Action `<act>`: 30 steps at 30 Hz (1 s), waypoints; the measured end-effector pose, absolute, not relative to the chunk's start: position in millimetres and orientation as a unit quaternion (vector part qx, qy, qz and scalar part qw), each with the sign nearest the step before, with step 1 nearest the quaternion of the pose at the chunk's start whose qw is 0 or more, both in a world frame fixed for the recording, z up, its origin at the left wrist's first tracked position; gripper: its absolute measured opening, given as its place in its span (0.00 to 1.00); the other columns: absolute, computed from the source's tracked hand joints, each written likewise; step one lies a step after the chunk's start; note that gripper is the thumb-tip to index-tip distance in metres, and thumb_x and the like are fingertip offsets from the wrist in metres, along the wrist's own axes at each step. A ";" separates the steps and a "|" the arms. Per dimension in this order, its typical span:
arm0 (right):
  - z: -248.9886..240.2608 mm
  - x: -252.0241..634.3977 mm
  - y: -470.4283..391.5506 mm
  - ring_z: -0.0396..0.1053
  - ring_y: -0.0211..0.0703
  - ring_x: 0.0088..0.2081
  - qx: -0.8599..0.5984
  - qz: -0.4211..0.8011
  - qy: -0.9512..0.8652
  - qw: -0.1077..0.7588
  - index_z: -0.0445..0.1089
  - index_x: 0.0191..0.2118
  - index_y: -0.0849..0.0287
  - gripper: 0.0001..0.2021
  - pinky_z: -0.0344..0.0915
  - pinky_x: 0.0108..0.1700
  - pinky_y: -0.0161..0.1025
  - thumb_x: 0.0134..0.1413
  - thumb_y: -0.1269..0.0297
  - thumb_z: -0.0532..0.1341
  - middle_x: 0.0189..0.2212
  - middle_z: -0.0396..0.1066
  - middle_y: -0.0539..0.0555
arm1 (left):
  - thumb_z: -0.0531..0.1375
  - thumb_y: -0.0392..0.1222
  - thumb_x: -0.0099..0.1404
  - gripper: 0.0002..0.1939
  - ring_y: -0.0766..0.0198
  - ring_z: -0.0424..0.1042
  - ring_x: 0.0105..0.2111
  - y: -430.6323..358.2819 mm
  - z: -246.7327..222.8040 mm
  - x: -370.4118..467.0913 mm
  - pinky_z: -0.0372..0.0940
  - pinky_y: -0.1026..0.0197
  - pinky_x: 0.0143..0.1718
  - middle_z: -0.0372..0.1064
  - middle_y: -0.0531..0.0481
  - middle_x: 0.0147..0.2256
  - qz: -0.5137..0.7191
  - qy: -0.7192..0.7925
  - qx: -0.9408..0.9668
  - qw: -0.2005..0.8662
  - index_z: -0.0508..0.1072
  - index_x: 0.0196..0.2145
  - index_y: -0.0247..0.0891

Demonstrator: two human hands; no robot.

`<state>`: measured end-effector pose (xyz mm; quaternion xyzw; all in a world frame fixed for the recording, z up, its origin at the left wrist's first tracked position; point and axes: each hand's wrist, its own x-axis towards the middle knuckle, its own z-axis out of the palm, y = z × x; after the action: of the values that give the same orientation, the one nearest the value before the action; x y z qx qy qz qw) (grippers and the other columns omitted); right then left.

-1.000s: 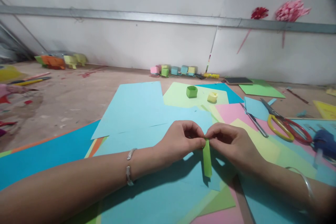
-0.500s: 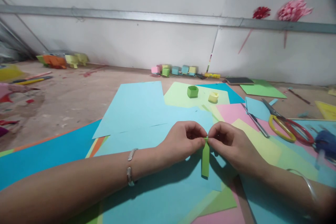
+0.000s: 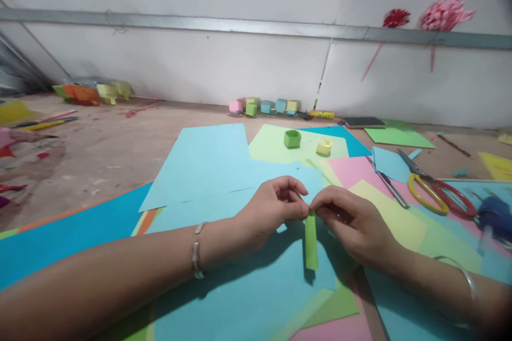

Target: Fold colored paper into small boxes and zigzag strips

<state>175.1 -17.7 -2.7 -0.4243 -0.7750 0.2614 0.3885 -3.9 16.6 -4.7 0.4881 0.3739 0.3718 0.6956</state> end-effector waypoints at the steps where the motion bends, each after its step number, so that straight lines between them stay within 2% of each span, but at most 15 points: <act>1: -4.3 177.2 -16.9 0.70 0.42 0.35 -0.404 0.230 -0.795 0.390 0.71 0.37 0.55 0.08 0.67 0.38 0.39 0.58 0.72 0.55 0.33 0.73 0.53 | 0.66 0.33 0.45 0.13 0.70 0.63 0.21 17.6 -4.3 -4.2 0.55 0.64 0.25 0.68 0.55 0.20 0.378 0.378 0.473 0.701 0.69 0.30 0.36; 4: -7.1 179.9 -15.6 0.72 0.42 0.39 -0.375 0.166 -0.825 0.389 0.71 0.39 0.53 0.09 0.68 0.40 0.40 0.59 0.73 0.55 0.36 0.74 0.53 | 0.66 0.33 0.45 0.13 0.72 0.62 0.20 18.5 -3.3 -4.8 0.54 0.65 0.24 0.66 0.56 0.19 0.378 0.389 0.448 0.711 0.69 0.30 0.36; 9: -2.2 175.8 -15.5 0.73 0.44 0.35 -0.414 0.138 -0.807 0.398 0.72 0.34 0.54 0.05 0.69 0.37 0.40 0.59 0.67 0.58 0.32 0.76 0.53 | 0.69 0.34 0.48 0.11 0.72 0.63 0.20 16.1 -3.4 -4.0 0.56 0.65 0.25 0.65 0.56 0.20 0.379 0.379 0.442 0.719 0.70 0.27 0.35; 13: -1.9 173.6 -15.9 0.72 0.42 0.31 -0.456 0.210 -0.756 0.419 0.71 0.33 0.55 0.04 0.69 0.35 0.39 0.58 0.65 0.60 0.30 0.75 0.52 | 0.70 0.35 0.49 0.11 0.71 0.66 0.22 15.8 -4.6 -3.5 0.58 0.65 0.27 0.69 0.53 0.22 0.380 0.365 0.449 0.722 0.70 0.26 0.34; 17: -4.3 171.4 -17.0 0.72 0.42 0.32 -0.468 0.306 -0.702 0.441 0.71 0.34 0.56 0.03 0.70 0.36 0.39 0.57 0.64 0.61 0.30 0.74 0.52 | 0.69 0.34 0.49 0.09 0.69 0.68 0.25 16.1 -5.3 -3.5 0.60 0.64 0.28 0.69 0.53 0.23 0.394 0.354 0.451 0.719 0.71 0.25 0.35; 30: -1.0 166.3 -21.6 0.69 0.40 0.29 -0.496 0.379 -0.635 0.456 0.67 0.31 0.56 0.06 0.68 0.32 0.37 0.54 0.61 0.62 0.27 0.70 0.50 | 0.69 0.34 0.49 0.07 0.69 0.68 0.25 12.3 -0.9 -2.2 0.63 0.65 0.27 0.71 0.53 0.23 0.426 0.344 0.494 0.675 0.73 0.26 0.33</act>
<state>166.3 -21.6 -1.0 -0.4958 -0.6347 0.3792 0.4555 -2.2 12.3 -0.9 0.4940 0.3439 0.4262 0.6753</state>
